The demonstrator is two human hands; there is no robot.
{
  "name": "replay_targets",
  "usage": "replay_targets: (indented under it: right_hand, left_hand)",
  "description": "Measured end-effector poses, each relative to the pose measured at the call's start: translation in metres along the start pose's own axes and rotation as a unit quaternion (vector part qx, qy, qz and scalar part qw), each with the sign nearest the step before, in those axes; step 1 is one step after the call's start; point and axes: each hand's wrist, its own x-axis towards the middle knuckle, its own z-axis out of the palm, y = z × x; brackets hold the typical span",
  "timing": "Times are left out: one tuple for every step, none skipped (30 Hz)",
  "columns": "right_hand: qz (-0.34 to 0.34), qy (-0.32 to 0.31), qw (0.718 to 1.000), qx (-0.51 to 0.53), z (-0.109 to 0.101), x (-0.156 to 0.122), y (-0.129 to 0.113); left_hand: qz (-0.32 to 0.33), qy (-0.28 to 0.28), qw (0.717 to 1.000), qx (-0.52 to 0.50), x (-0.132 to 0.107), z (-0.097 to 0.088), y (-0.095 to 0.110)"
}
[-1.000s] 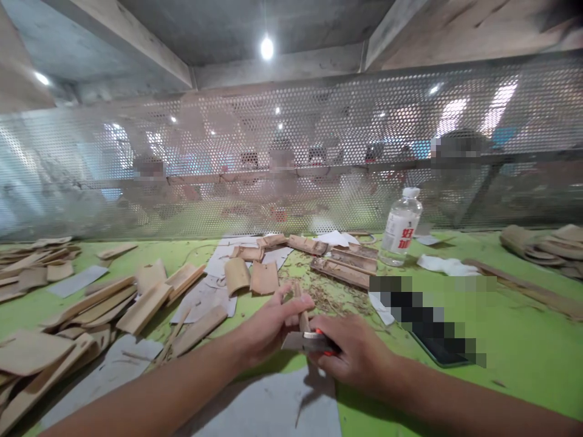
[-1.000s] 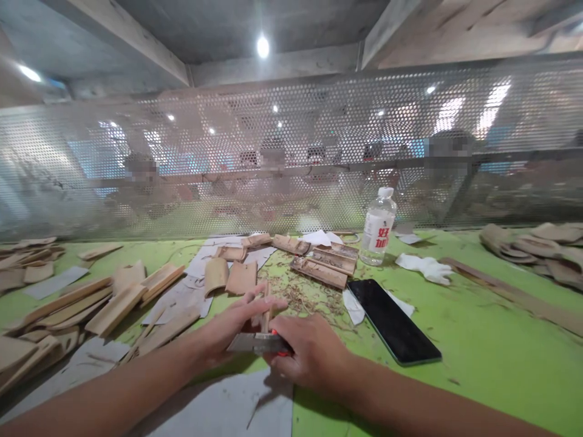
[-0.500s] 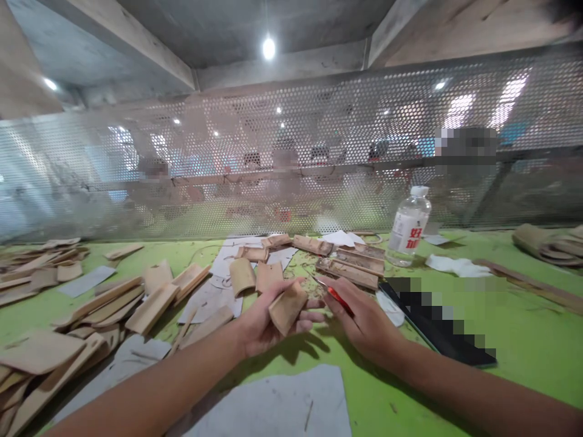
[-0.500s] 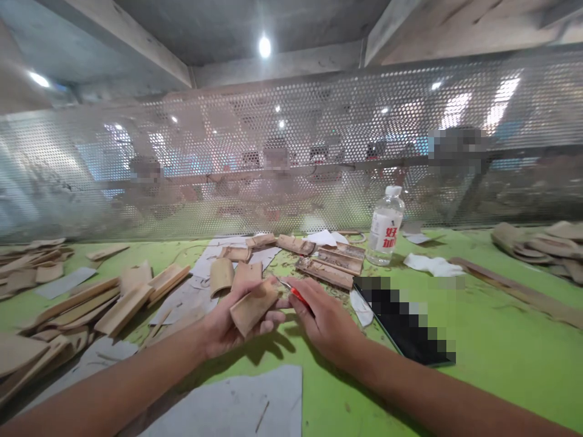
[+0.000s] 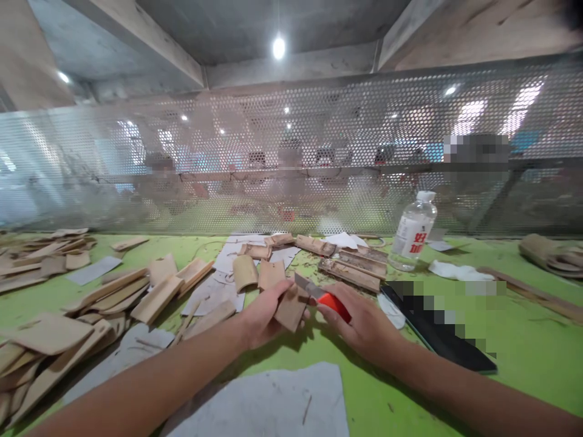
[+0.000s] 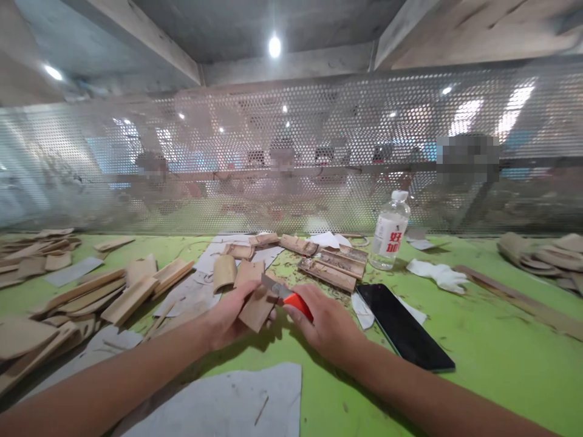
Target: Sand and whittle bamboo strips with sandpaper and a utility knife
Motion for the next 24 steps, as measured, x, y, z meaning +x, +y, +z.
replay_targets:
  right_hand:
    - [0.006,-0.013,1.000,-0.004,0.000,0.000,0.000]
    - [0.012,-0.022,1.000,-0.009,0.000,-0.001,-0.001]
    - [0.016,-0.029,0.999,-0.013,0.000,-0.001,-0.001]
    - [0.020,-0.032,0.999,-0.017,0.000,-0.001,-0.001]
    - [0.024,-0.031,0.999,-0.021,0.000,-0.001,0.000]
    - [0.028,-0.026,0.999,-0.024,0.000,-0.001,0.001]
    - [0.032,-0.022,0.999,-0.024,0.001,-0.001,0.001]
    - [0.035,-0.020,0.999,-0.022,0.001,0.000,0.002]
    - [0.038,-0.019,0.999,-0.021,0.001,0.001,0.003]
    - [0.042,-0.019,0.999,-0.021,0.001,0.001,0.004]
    - [0.046,-0.023,0.998,-0.022,0.001,0.002,0.005]
    - [0.049,-0.028,0.998,-0.023,0.000,0.002,0.005]
    - [0.050,-0.032,0.998,-0.022,0.000,0.003,0.006]
    - [0.050,-0.035,0.998,-0.021,0.000,0.003,0.006]
    - [0.048,-0.036,0.998,-0.017,0.000,0.003,0.007]
    - [0.044,-0.037,0.998,-0.015,0.000,0.003,0.007]
    - [0.040,-0.036,0.998,-0.014,0.000,0.003,0.008]
    - [0.037,-0.034,0.999,-0.015,0.000,0.003,0.009]
    - [0.035,-0.032,0.999,-0.016,0.000,0.003,0.009]
    - [0.034,-0.029,0.999,-0.019,0.000,0.002,0.010]
    - [0.032,-0.025,0.999,-0.023,-0.001,0.002,0.010]
    - [0.029,-0.019,0.999,-0.027,-0.001,0.002,0.010]
    - [0.024,-0.013,0.999,-0.032,-0.002,0.003,0.010]
    - [0.021,-0.011,0.999,-0.038,-0.002,0.003,0.009]
  left_hand:
    - [0.000,-0.009,1.000,0.002,0.001,0.000,-0.002]
    - [0.000,-0.019,1.000,0.002,0.002,0.000,-0.003]
    - [0.000,-0.028,1.000,0.001,0.002,-0.001,-0.005]
    - [-0.001,-0.034,0.999,0.002,0.003,-0.001,-0.006]
    - [-0.001,-0.038,0.999,0.003,0.003,-0.002,-0.006]
    - [-0.001,-0.041,0.999,0.005,0.003,-0.002,-0.007]
    - [-0.001,-0.043,0.999,0.007,0.003,-0.003,-0.007]
    - [0.001,-0.045,0.999,0.010,0.003,-0.003,-0.006]
    - [0.001,-0.048,0.999,0.016,0.002,-0.003,-0.006]
    - [0.001,-0.050,0.998,0.023,0.001,-0.003,-0.006]
    - [0.002,-0.052,0.998,0.033,0.000,-0.002,-0.006]
    - [0.005,-0.052,0.998,0.045,-0.001,-0.002,-0.005]
    - [0.009,-0.051,0.997,0.057,-0.003,-0.001,-0.005]
    - [0.015,-0.050,0.996,0.069,-0.004,0.000,-0.006]
    - [0.020,-0.049,0.995,0.080,-0.005,0.001,-0.006]
    - [0.026,-0.048,0.994,0.090,-0.006,0.002,-0.006]
    - [0.030,-0.050,0.993,0.099,-0.007,0.002,-0.007]
    - [0.033,-0.052,0.992,0.107,-0.007,0.003,-0.008]
    - [0.037,-0.054,0.991,0.115,-0.007,0.003,-0.008]
    - [0.042,-0.056,0.990,0.122,-0.007,0.003,-0.008]
    - [0.047,-0.059,0.989,0.130,-0.007,0.003,-0.008]
    - [0.051,-0.063,0.987,0.138,-0.007,0.004,-0.008]
    - [0.055,-0.067,0.986,0.145,-0.007,0.004,-0.008]
    - [0.058,-0.072,0.984,0.152,-0.006,0.004,-0.008]
